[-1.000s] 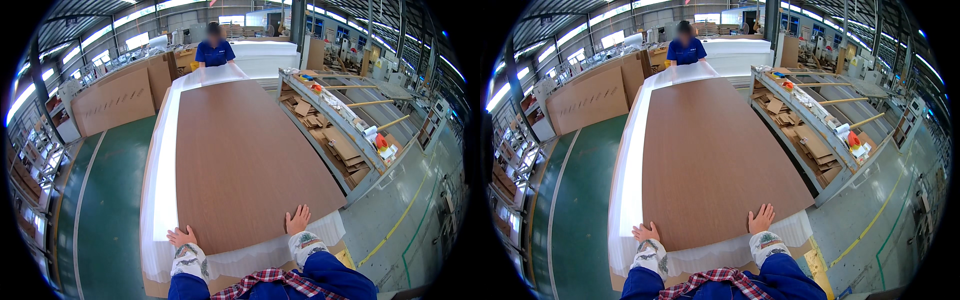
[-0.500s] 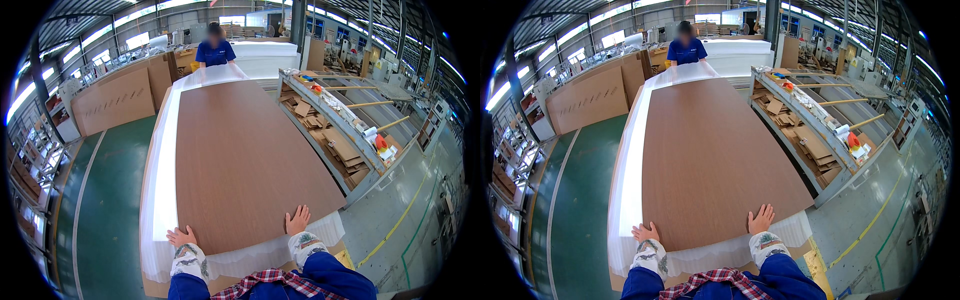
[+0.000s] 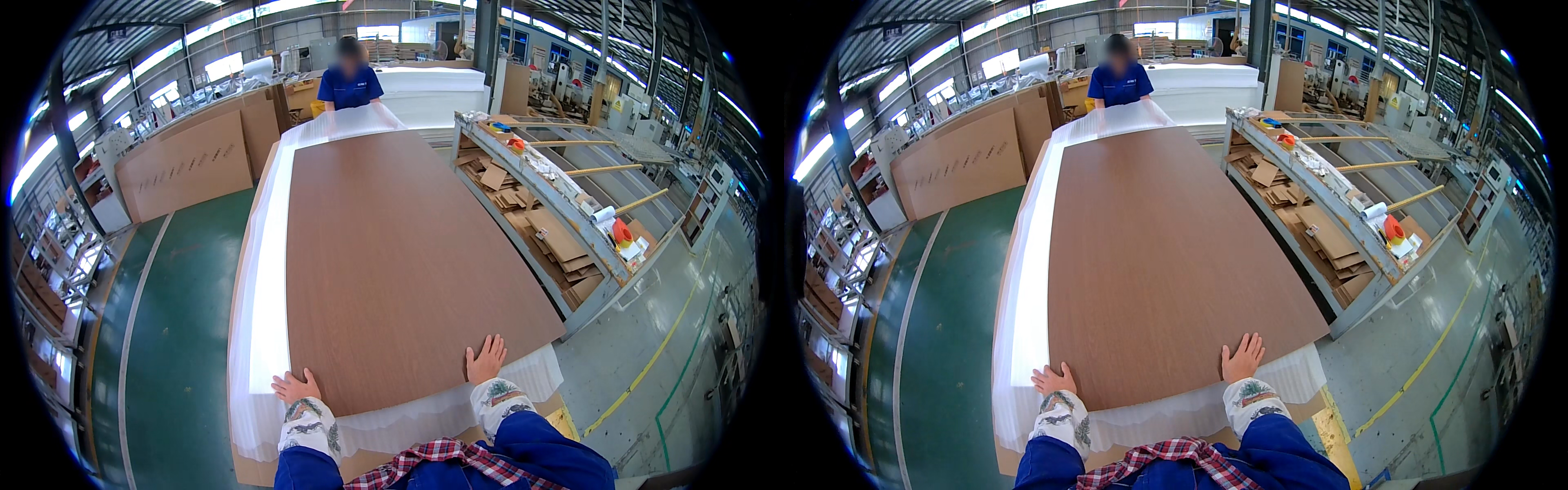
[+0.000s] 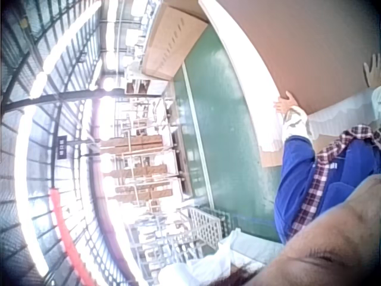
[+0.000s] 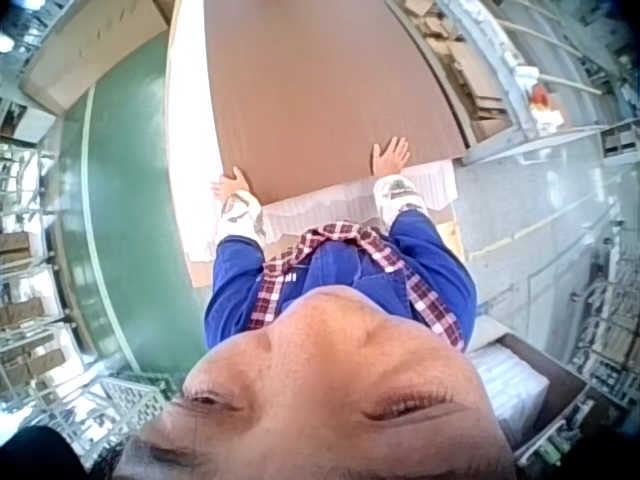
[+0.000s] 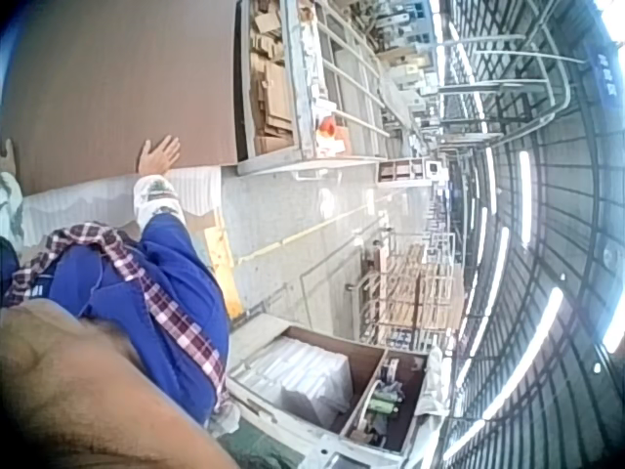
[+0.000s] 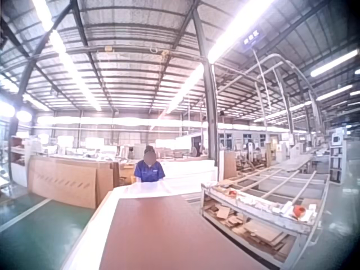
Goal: The person applies adhesive to the edge of a large board, then aligns and presses a white sheet onto it. They smooth the surface and place additional white foam pieces on top, working with another person to position the materials.
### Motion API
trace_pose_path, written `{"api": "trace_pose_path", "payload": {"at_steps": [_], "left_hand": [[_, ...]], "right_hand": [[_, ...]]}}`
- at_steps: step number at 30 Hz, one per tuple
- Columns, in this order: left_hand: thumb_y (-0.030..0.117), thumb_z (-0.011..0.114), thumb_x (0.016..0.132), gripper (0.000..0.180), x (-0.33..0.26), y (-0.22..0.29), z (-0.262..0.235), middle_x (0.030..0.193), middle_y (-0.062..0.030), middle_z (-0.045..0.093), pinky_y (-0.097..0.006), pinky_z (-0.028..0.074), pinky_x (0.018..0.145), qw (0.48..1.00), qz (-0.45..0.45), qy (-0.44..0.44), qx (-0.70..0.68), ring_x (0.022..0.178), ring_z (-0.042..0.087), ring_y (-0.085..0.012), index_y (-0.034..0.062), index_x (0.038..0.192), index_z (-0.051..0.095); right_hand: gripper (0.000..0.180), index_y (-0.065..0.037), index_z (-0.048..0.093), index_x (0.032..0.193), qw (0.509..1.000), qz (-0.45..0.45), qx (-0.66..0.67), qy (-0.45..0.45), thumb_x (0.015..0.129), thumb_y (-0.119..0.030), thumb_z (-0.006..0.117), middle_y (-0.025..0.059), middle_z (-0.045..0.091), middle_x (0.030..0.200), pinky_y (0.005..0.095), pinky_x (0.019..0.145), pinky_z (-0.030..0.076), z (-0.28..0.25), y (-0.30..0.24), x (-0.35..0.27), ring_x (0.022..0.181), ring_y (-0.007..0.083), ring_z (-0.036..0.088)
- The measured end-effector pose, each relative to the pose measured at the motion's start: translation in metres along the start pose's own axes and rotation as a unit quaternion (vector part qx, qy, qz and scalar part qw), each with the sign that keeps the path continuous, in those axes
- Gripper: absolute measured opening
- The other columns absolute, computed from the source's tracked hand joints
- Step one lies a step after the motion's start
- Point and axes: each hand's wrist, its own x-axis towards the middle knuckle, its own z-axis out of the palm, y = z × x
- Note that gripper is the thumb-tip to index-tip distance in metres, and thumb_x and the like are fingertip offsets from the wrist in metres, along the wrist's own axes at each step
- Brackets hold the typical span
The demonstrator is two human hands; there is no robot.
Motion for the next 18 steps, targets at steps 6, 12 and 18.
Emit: {"api": "trace_pose_path", "payload": {"at_steps": [6, 12, 18], "left_hand": [[0.047, 0.049, 0.079, 0.059, -0.0003, 0.0009, -0.0021, 0.133, -0.0243, 0.028, -0.05, 0.018, 0.103, 1.0, -0.001, -0.007, 0.002, 0.125, 0.021, -0.042, 0.0033, 0.118, 0.045], [0.047, 0.049, 0.08, 0.058, -0.0016, 0.0008, -0.0029, 0.133, -0.0246, 0.028, -0.05, 0.018, 0.103, 1.0, 0.002, -0.006, 0.001, 0.125, 0.021, -0.0419, 0.0031, 0.118, 0.045], [0.047, 0.049, 0.08, 0.058, -0.0016, 0.0021, -0.0045, 0.133, -0.0247, 0.028, -0.05, 0.018, 0.102, 1.0, 0.001, -0.007, 0.004, 0.125, 0.021, -0.042, 0.0029, 0.117, 0.046]], "right_hand": [[0.066, 0.004, 0.035, 0.125, 1.0, -0.003, -0.003, 0.002, 0.078, -0.037, 0.054, 0.0248, 0.026, 0.134, 0.0491, 0.104, 0.015, 0.0019, 0.0018, -0.0003, 0.126, 0.0375, 0.022], [0.065, 0.004, 0.035, 0.125, 1.0, -0.004, -0.004, 0.003, 0.078, -0.037, 0.053, 0.0248, 0.027, 0.134, 0.049, 0.104, 0.016, 0.0009, 0.0013, -0.0003, 0.126, 0.0375, 0.022], [0.065, 0.004, 0.035, 0.125, 1.0, -0.004, -0.003, 0.007, 0.078, -0.037, 0.054, 0.0249, 0.026, 0.134, 0.0491, 0.103, 0.016, 0.0026, 0.0025, -0.0003, 0.126, 0.0375, 0.023]]}}
